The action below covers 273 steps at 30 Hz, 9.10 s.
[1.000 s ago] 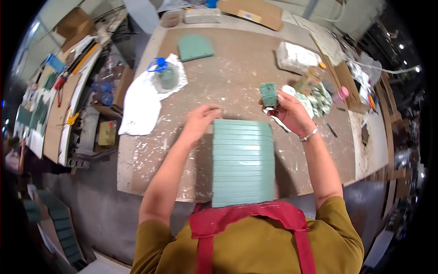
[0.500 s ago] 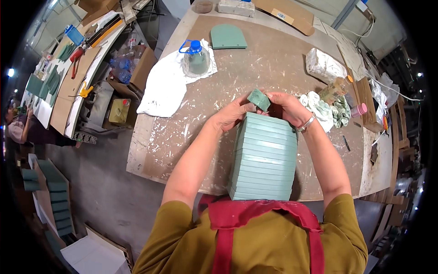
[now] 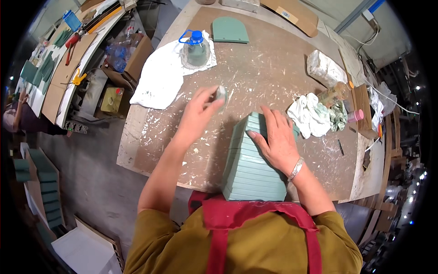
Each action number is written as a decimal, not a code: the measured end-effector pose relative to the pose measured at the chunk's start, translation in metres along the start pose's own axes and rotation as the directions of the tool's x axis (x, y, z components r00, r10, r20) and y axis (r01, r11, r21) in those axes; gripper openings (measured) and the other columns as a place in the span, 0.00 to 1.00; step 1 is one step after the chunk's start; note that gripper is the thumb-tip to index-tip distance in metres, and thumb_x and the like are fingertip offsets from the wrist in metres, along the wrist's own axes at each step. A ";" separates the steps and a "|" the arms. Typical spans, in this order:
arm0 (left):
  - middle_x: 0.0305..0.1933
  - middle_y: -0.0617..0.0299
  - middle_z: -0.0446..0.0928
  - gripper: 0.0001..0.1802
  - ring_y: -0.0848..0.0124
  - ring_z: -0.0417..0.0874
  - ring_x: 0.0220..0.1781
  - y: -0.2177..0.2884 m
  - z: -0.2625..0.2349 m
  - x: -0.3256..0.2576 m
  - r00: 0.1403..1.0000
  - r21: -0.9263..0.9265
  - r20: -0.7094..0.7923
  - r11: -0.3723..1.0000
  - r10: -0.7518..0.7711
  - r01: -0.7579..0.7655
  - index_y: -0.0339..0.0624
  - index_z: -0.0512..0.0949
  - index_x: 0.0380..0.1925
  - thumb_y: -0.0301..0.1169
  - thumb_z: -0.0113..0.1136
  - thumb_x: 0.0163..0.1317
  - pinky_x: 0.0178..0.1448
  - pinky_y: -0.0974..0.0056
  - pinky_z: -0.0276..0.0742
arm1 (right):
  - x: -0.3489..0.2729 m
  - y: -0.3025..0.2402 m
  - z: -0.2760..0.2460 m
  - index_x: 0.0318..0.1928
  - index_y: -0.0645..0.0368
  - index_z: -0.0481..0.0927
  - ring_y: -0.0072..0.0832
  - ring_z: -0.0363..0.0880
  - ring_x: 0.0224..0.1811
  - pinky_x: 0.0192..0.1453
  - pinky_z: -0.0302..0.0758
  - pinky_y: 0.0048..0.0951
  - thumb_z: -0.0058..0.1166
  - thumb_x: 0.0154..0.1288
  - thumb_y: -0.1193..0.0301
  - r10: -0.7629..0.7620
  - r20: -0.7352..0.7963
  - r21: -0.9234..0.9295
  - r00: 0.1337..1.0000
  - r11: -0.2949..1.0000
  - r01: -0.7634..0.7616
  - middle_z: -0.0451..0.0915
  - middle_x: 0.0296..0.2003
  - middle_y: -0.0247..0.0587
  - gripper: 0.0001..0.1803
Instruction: The person pours liquid from a bottle onto a cloth and wipes the sides of a stack of green furniture parts, then sands the edges of the parts with a sanding block before wiping them again and carrying the stack to a wooden pallet.
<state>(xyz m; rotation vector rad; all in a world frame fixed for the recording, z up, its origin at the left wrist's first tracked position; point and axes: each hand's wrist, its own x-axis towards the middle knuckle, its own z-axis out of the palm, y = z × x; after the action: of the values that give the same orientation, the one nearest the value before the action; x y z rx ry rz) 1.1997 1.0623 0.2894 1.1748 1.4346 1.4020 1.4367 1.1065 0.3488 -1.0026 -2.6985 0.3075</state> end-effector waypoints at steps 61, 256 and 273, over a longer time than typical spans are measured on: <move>0.28 0.65 0.75 0.18 0.80 0.72 0.31 0.073 0.035 -0.048 0.916 0.532 0.226 0.830 -0.332 0.169 0.33 0.78 0.37 0.41 0.63 0.65 0.34 0.70 0.68 | 0.012 0.023 0.008 0.39 0.56 0.76 0.42 0.75 0.41 0.49 0.66 0.44 0.47 0.72 0.63 0.043 -0.088 0.095 0.995 0.995 -0.035 0.78 0.35 0.42 0.10; 0.46 0.49 0.82 0.19 0.67 0.85 0.49 0.013 0.071 -0.067 0.985 -0.072 -0.084 0.987 -0.150 0.144 0.28 0.72 0.55 0.33 0.51 0.71 0.51 0.64 0.80 | -0.013 0.034 0.009 0.61 0.57 0.72 0.45 0.70 0.52 0.59 0.61 0.44 0.53 0.65 0.54 0.073 -0.043 0.010 0.996 0.997 -0.072 0.74 0.47 0.47 0.28; 0.44 0.53 0.81 0.24 0.66 0.82 0.43 0.039 0.065 -0.155 0.894 -0.082 -0.066 0.896 -0.442 0.437 0.31 0.69 0.60 0.38 0.49 0.72 0.51 0.59 0.77 | -0.013 0.033 0.007 0.59 0.57 0.74 0.43 0.72 0.51 0.58 0.63 0.43 0.54 0.65 0.53 0.079 -0.086 0.057 0.993 0.996 -0.074 0.75 0.46 0.45 0.28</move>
<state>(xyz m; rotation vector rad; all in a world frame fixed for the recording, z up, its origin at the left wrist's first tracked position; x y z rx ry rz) 1.3055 0.9276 0.3140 0.6933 1.5803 1.1747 1.4649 1.1217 0.3311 -1.0795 -2.5638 0.3392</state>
